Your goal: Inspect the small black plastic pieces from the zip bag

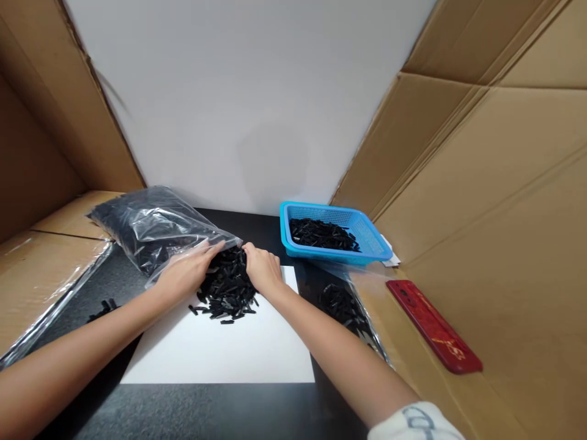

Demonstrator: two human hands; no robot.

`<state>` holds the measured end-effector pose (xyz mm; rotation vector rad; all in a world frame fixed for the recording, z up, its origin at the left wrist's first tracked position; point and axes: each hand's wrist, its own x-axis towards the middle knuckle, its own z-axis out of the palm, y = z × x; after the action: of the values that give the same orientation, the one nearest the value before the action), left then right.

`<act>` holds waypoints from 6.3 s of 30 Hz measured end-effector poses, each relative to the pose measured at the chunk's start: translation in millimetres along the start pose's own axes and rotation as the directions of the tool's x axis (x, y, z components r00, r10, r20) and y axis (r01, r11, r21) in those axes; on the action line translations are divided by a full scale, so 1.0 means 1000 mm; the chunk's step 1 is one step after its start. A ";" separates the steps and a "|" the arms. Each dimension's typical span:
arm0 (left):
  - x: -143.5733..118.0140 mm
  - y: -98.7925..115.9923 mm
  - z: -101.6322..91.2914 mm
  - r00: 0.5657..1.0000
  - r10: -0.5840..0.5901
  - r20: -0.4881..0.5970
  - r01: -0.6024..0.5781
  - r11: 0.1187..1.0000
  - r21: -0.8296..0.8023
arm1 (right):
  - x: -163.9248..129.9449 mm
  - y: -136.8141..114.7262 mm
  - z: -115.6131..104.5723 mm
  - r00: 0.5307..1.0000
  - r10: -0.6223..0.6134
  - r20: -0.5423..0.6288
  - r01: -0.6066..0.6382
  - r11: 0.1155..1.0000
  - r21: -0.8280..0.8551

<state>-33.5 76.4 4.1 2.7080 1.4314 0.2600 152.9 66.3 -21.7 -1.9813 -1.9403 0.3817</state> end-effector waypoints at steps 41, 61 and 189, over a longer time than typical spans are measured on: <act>-0.028 0.065 -0.002 0.948 -0.143 0.286 0.257 -0.192 -0.947 | -0.079 0.020 -0.047 0.985 -0.080 0.156 -0.114 0.381 0.918; -0.025 0.086 0.001 0.931 -0.035 0.363 0.337 -0.298 -0.893 | -0.102 0.022 -0.053 0.897 -0.069 -0.436 0.343 0.732 0.589; -0.033 0.084 -0.002 0.928 -0.023 0.371 0.342 -0.338 -0.877 | -0.083 0.019 -0.050 0.999 -0.022 -0.039 0.045 0.560 0.827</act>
<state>16.4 1.8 13.7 0.8744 0.7214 0.7080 188.4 -19.0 12.0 -1.2759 -1.3407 1.0377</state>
